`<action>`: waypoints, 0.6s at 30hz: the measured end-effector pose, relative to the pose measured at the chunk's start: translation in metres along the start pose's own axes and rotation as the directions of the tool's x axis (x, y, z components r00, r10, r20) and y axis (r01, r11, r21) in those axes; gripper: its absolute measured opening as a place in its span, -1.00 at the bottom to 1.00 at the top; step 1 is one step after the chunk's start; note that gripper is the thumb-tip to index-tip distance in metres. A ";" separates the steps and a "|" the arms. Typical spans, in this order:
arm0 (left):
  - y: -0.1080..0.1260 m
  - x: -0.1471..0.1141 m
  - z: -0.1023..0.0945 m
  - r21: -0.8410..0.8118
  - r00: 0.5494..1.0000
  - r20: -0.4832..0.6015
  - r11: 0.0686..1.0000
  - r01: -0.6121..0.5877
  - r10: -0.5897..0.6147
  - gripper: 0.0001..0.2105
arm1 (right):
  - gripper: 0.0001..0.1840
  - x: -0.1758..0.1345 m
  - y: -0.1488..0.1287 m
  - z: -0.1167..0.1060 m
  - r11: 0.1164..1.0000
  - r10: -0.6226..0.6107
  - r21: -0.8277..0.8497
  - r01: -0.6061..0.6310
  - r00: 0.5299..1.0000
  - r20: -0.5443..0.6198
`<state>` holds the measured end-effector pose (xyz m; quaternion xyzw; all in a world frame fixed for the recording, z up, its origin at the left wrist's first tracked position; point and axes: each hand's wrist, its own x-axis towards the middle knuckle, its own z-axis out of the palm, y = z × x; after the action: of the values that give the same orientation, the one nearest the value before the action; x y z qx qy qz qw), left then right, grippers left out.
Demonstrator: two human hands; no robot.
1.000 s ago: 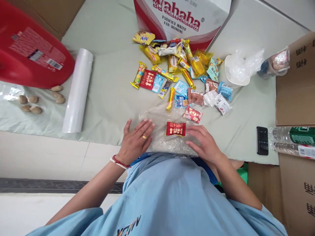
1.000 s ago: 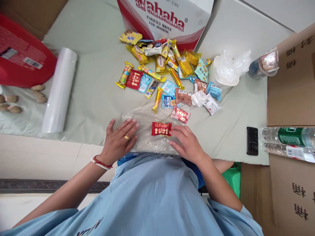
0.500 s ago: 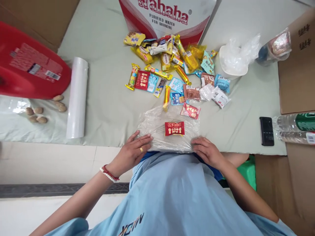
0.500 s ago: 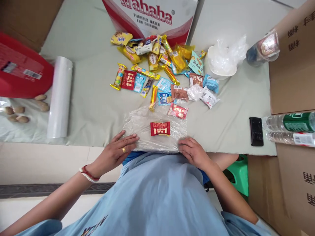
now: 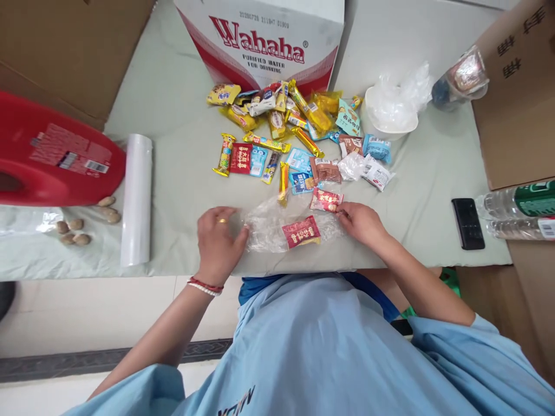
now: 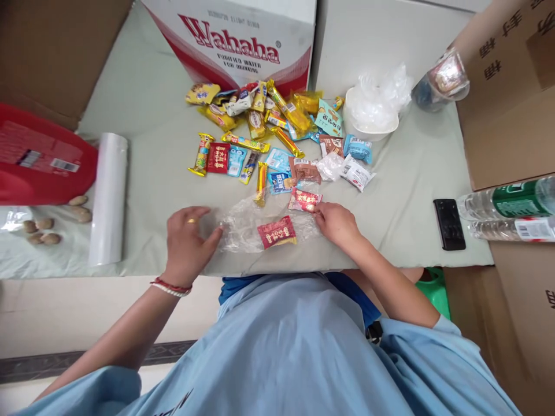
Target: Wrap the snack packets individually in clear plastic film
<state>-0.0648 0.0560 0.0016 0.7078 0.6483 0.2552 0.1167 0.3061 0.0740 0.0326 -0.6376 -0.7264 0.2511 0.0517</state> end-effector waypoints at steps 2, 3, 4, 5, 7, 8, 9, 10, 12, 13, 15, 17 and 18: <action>0.007 -0.011 -0.008 0.065 0.981 -0.192 0.997 0.034 -0.021 -0.61 | -0.79 0.003 -0.003 -0.001 0.993 0.001 -0.121 -0.006 0.999 -0.045; 0.013 -0.018 -0.014 0.090 0.957 -0.290 0.996 0.021 0.007 -0.62 | -0.77 0.004 -0.006 -0.004 0.991 -0.022 -0.136 0.012 0.997 -0.074; 0.022 -0.027 -0.020 0.116 0.925 -0.374 0.993 -0.020 0.062 -0.63 | -0.74 0.007 -0.010 -0.008 0.991 -0.057 -0.129 0.043 0.993 -0.102; 0.033 -0.036 -0.025 0.144 0.887 -0.438 0.985 -0.091 0.146 -0.61 | -0.71 0.012 -0.015 -0.012 0.989 -0.105 -0.114 0.091 0.986 -0.127; 0.057 -0.050 -0.028 0.112 0.842 -0.422 0.941 -0.320 0.337 -0.55 | -0.65 0.029 -0.027 -0.019 0.970 -0.237 -0.094 0.224 0.960 -0.152; 0.069 -0.054 -0.025 0.057 0.834 -0.351 0.899 -0.434 0.425 -0.54 | -0.59 0.040 -0.033 -0.020 0.952 -0.303 -0.092 0.292 0.941 -0.152; 0.081 -0.055 -0.018 0.002 0.841 -0.258 0.871 -0.492 0.476 -0.54 | -0.49 0.054 -0.039 -0.019 0.933 -0.358 -0.096 0.347 0.922 -0.145; 0.091 -0.053 -0.008 -0.025 0.856 -0.151 0.864 -0.503 0.494 -0.55 | -0.38 0.068 -0.045 -0.016 0.917 -0.396 -0.105 0.385 0.909 -0.131; 0.105 -0.044 0.015 0.036 0.897 0.044 0.896 -0.442 0.440 -0.64 | -0.22 0.096 -0.057 -0.010 0.900 -0.424 -0.139 0.412 0.902 -0.075; 0.109 -0.039 0.026 0.082 0.907 0.116 0.906 -0.415 0.405 -0.67 | -0.22 0.108 -0.062 -0.007 0.899 -0.417 -0.158 0.407 0.908 -0.033; 0.111 -0.028 0.043 0.145 0.907 0.219 0.907 -0.395 0.360 -0.68 | -0.44 0.124 -0.071 -0.006 0.901 -0.388 -0.183 0.394 0.919 0.071; 0.109 -0.023 0.050 0.150 0.897 0.276 0.906 -0.395 0.345 -0.66 | -0.78 0.125 -0.076 -0.012 0.902 -0.384 -0.150 0.406 0.911 0.152; 0.107 -0.022 0.052 0.141 0.894 0.290 0.909 -0.392 0.341 -0.65 | -0.85 0.120 -0.077 -0.016 0.897 -0.408 -0.107 0.428 0.897 0.171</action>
<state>0.0531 0.0287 0.0066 0.8527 0.5037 0.1131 0.0798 0.2212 0.1888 0.0507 -0.4484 -0.8644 0.2273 0.0063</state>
